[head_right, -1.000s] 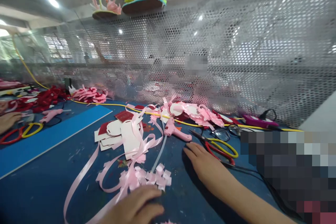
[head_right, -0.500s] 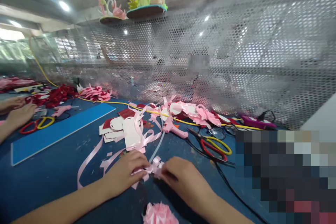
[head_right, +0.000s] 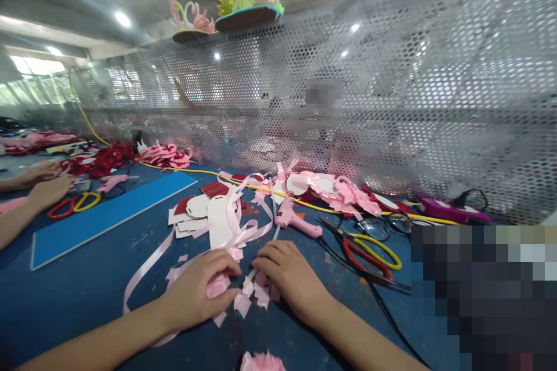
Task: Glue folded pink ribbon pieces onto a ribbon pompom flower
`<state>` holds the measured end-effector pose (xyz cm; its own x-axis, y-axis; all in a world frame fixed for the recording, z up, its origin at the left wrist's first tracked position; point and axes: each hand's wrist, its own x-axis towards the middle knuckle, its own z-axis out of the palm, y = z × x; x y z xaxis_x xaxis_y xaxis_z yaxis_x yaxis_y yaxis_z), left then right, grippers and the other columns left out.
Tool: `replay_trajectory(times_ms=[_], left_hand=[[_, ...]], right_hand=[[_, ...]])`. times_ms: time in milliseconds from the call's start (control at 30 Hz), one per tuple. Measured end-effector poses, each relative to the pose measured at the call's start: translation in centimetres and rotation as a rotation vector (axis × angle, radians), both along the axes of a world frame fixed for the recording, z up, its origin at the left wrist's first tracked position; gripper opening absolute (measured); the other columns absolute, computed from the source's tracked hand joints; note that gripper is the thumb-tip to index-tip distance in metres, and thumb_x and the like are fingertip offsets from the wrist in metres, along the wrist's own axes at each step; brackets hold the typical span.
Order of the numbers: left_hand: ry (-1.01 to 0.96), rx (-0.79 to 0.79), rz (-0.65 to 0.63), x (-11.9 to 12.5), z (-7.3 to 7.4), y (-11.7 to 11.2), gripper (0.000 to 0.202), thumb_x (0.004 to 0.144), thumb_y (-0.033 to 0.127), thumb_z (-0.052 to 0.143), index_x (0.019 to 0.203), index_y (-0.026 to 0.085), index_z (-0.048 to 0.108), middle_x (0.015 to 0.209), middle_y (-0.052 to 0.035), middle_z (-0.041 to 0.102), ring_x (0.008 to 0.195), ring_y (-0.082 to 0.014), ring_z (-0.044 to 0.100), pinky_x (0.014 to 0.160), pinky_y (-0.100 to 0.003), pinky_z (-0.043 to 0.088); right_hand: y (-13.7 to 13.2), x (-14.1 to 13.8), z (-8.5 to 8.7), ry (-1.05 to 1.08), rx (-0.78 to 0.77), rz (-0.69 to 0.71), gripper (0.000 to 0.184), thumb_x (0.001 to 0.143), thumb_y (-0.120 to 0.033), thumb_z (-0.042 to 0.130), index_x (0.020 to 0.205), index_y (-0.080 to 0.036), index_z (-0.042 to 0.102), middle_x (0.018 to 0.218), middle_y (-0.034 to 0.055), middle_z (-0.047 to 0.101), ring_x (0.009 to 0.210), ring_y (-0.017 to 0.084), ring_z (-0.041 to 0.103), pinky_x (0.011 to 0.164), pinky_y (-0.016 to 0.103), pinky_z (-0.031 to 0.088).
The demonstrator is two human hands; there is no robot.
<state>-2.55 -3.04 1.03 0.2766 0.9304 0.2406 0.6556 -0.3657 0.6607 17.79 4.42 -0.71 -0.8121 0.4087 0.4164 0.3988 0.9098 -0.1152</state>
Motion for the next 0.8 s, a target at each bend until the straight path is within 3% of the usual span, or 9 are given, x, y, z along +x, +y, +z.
replay_trajectory(times_ms=[133, 267, 433, 567, 700, 800], left_hand=[[-0.451, -0.181, -0.046, 1.1, -1.3, 0.1, 0.032, 0.07, 0.021, 0.066, 0.101, 0.018, 0.06, 0.101, -0.0062, 0.06, 0.092, -0.0194, 0.058, 0.083, -0.031, 0.046], [-0.804, -0.385, 0.007, 1.7, -2.0, 0.2, 0.033, 0.065, 0.024, 0.072, 0.094, 0.015, 0.061, 0.093, -0.0062, 0.061, 0.087, -0.0177, 0.059, 0.078, -0.027, 0.048], [-0.846, -0.461, 0.099, 1.6, -1.0, 0.4, 0.031, 0.055, 0.028, 0.079, 0.075, 0.013, 0.062, 0.067, 0.0004, 0.058, 0.063, -0.0111, 0.055, 0.059, -0.021, 0.045], [-0.838, -0.482, 0.115, 1.5, -0.9, 0.5, 0.027, 0.055, 0.025, 0.078, 0.068, 0.013, 0.059, 0.057, 0.0042, 0.053, 0.051, -0.0066, 0.048, 0.05, -0.018, 0.038], [-0.859, -0.449, 0.091, 1.5, -1.2, 0.5, 0.021, 0.061, 0.024, 0.074, 0.066, 0.014, 0.057, 0.059, 0.004, 0.052, 0.053, -0.0065, 0.048, 0.05, -0.018, 0.038], [-0.928, -0.454, 0.052, 1.5, -1.5, 0.4, 0.027, 0.061, 0.022, 0.075, 0.08, 0.015, 0.057, 0.075, 0.0001, 0.058, 0.069, -0.0109, 0.056, 0.06, -0.02, 0.043]], right_hand=[[-0.1, 0.1, -0.3, 0.15, 0.1, 0.052, 0.022, 0.09, -0.016, 0.045, 0.106, -0.02, 0.059, 0.099, 0.0083, 0.064, 0.097, 0.02, 0.056, 0.082, 0.036, 0.046], [-0.2, 0.1, -0.2, 0.21, 0.118, 0.072, 0.025, 0.092, -0.019, 0.04, 0.107, -0.02, 0.059, 0.098, 0.0086, 0.065, 0.093, 0.019, 0.057, 0.078, 0.035, 0.049], [-0.3, 0.2, 0.0, 0.185, 0.109, 0.065, 0.027, 0.093, -0.018, 0.037, 0.108, -0.021, 0.059, 0.099, 0.0076, 0.065, 0.093, 0.018, 0.058, 0.078, 0.033, 0.05], [-0.3, 0.2, -0.1, 0.177, 0.098, 0.061, 0.027, 0.094, -0.019, 0.036, 0.107, -0.018, 0.06, 0.099, 0.0086, 0.065, 0.093, 0.019, 0.058, 0.078, 0.033, 0.05], [-0.2, 0.3, -0.4, 0.189, 0.099, 0.058, 0.028, 0.093, -0.017, 0.037, 0.109, -0.017, 0.059, 0.101, 0.0097, 0.064, 0.095, 0.019, 0.057, 0.08, 0.033, 0.049], [-0.1, 0.3, -0.5, 0.191, 0.105, 0.067, 0.028, 0.092, -0.015, 0.038, 0.11, -0.016, 0.059, 0.101, 0.0103, 0.063, 0.096, 0.019, 0.057, 0.081, 0.033, 0.049]])
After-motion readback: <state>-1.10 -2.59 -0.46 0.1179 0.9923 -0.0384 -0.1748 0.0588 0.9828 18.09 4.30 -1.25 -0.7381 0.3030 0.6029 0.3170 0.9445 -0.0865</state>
